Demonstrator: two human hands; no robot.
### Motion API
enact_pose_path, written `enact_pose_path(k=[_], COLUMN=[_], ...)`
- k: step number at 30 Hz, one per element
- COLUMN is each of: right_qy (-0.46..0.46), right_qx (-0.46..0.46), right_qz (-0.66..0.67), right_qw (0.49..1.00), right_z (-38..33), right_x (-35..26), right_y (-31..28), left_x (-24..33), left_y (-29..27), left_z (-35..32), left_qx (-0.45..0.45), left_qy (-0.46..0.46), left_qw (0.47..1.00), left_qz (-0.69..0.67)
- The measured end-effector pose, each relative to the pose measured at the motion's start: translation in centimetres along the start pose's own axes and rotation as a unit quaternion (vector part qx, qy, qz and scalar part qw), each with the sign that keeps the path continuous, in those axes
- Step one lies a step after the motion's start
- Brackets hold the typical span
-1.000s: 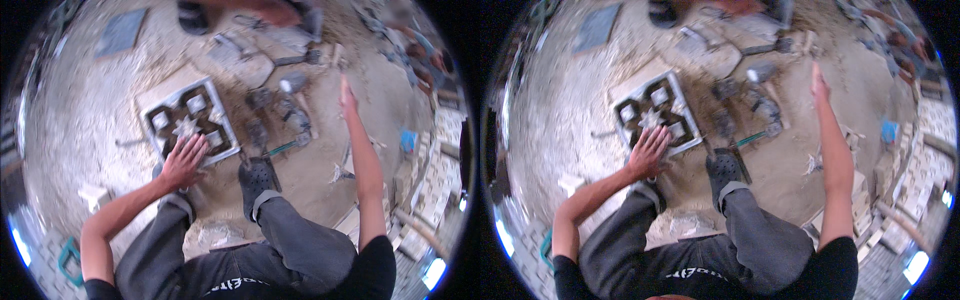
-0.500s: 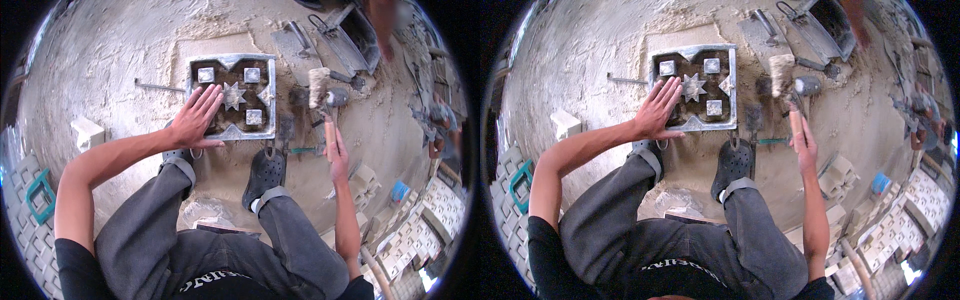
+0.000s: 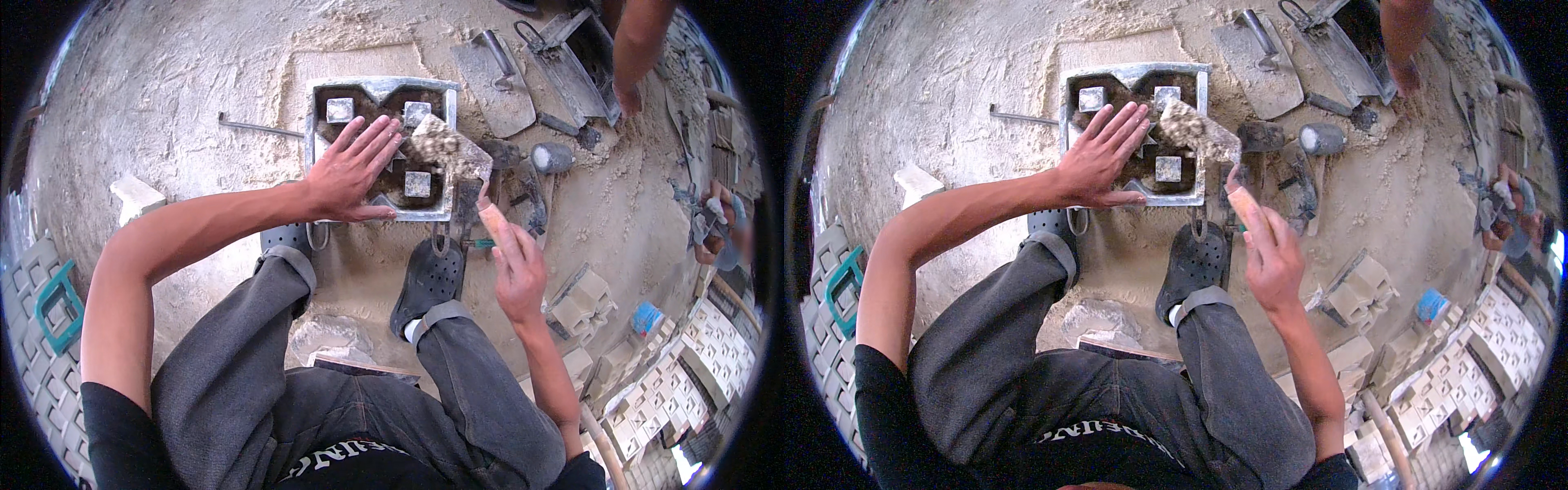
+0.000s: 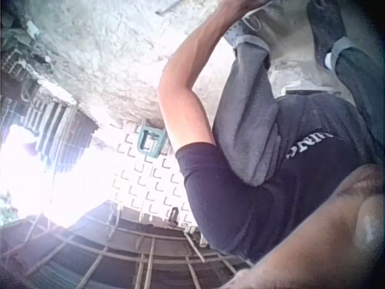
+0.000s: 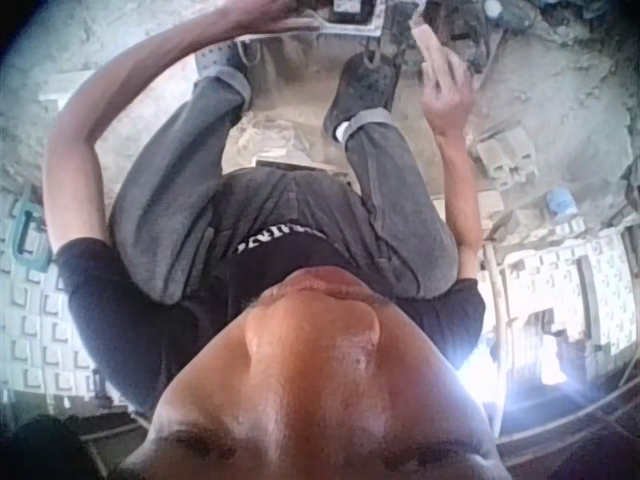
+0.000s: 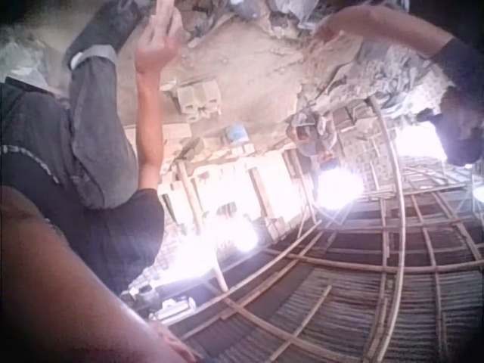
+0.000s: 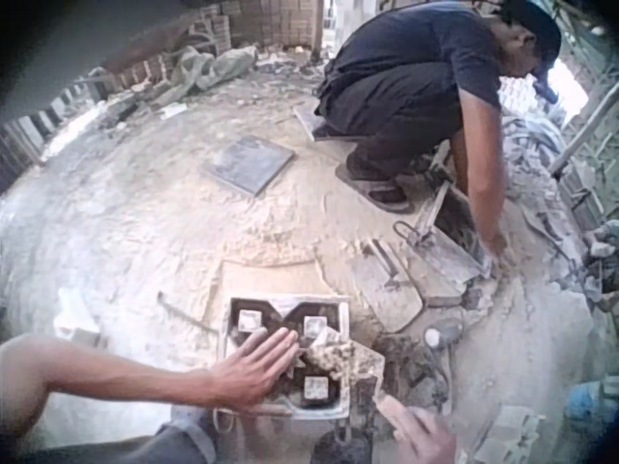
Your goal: The person uses a small tool and their hands to shape and pack material into a star-shaped mold on the ground, adding more material from a pile and smoothing it over.
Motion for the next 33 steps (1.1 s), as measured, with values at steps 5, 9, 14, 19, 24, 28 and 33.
enact_pose_path(k=[5,9,14,19,24,28,33], right_qy=[0.000,0.020,0.048,0.129,0.211,0.334,0.558], right_qx=[-0.018,-0.023,0.013,0.037,0.111,0.206,0.192], right_qz=[-0.029,-0.023,0.010,0.040,0.088,0.106,0.143], right_qw=[0.999,0.999,0.999,0.990,0.967,0.914,0.795], right_z=[-2.1,-3.9,-6.1,-7.1,-9.2,-13.9,-17.0], right_x=[-2.1,-2.5,-1.3,1.8,8.6,18.1,30.8], right_y=[0.3,0.0,-0.6,-0.6,-0.9,-0.8,0.5], left_x=[1.1,1.2,3.6,4.3,7.2,8.5,6.3], left_y=[0.4,-0.7,1.6,0.5,0.9,1.9,1.7], left_z=[0.8,1.4,1.9,2.6,3.2,2.4,0.5], left_qx=[-0.048,0.016,-0.064,-0.070,-0.087,-0.096,-0.094], left_qy=[-0.010,-0.001,0.049,0.069,0.154,0.158,0.144], left_qw=[0.997,0.999,0.994,0.993,0.982,0.975,0.981], left_qz=[0.052,0.038,0.079,0.069,0.066,0.121,0.094])
Point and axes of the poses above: each hand's wrist, its own z-axis towards the middle knuckle, its own y-axis out of the palm, x = y × z, the point moved 9 cm from there along z, towards the middle knuckle, and after that the axes turned 8 degrees about -x, right-handed, at the moved point
